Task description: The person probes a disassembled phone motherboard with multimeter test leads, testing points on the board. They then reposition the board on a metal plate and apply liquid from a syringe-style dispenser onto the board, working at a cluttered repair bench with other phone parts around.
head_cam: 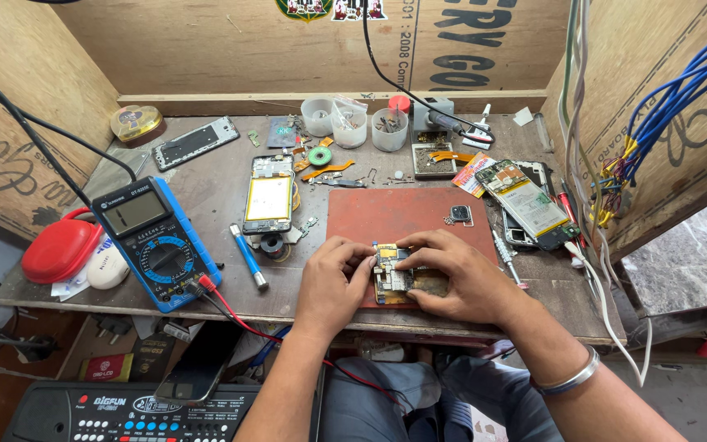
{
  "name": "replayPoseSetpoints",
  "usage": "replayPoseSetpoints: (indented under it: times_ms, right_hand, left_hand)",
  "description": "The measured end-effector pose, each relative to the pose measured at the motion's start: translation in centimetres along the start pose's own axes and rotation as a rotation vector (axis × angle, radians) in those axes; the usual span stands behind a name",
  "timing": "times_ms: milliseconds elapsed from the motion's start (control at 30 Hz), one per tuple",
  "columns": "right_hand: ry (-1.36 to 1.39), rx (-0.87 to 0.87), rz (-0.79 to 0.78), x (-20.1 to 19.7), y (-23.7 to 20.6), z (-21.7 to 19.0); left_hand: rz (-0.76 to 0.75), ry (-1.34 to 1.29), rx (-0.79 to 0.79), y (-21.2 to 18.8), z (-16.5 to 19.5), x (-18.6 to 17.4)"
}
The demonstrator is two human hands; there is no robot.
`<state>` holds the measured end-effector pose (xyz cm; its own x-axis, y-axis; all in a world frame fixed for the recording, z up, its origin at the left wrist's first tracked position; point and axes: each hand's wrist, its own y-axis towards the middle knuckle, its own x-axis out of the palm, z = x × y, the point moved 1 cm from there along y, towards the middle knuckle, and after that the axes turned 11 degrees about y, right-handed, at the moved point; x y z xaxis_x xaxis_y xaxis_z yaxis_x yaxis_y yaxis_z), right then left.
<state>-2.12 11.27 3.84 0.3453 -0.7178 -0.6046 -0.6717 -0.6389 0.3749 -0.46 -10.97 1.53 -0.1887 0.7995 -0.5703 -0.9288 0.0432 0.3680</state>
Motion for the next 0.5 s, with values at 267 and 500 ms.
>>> replayPoseSetpoints:
  times_ms: [267, 500]
  right_hand:
    - [-0.001, -0.017, 0.002, 0.3, -0.1, -0.2]
    - [-0.018, 0.004, -0.02, 0.4, 0.2, -0.7]
  left_hand:
    - [-0.057, 0.006, 0.099, -0.7, 1.0, -1.4]
    - [-0.059, 0.153, 0.41, -0.5, 1.5, -2.6]
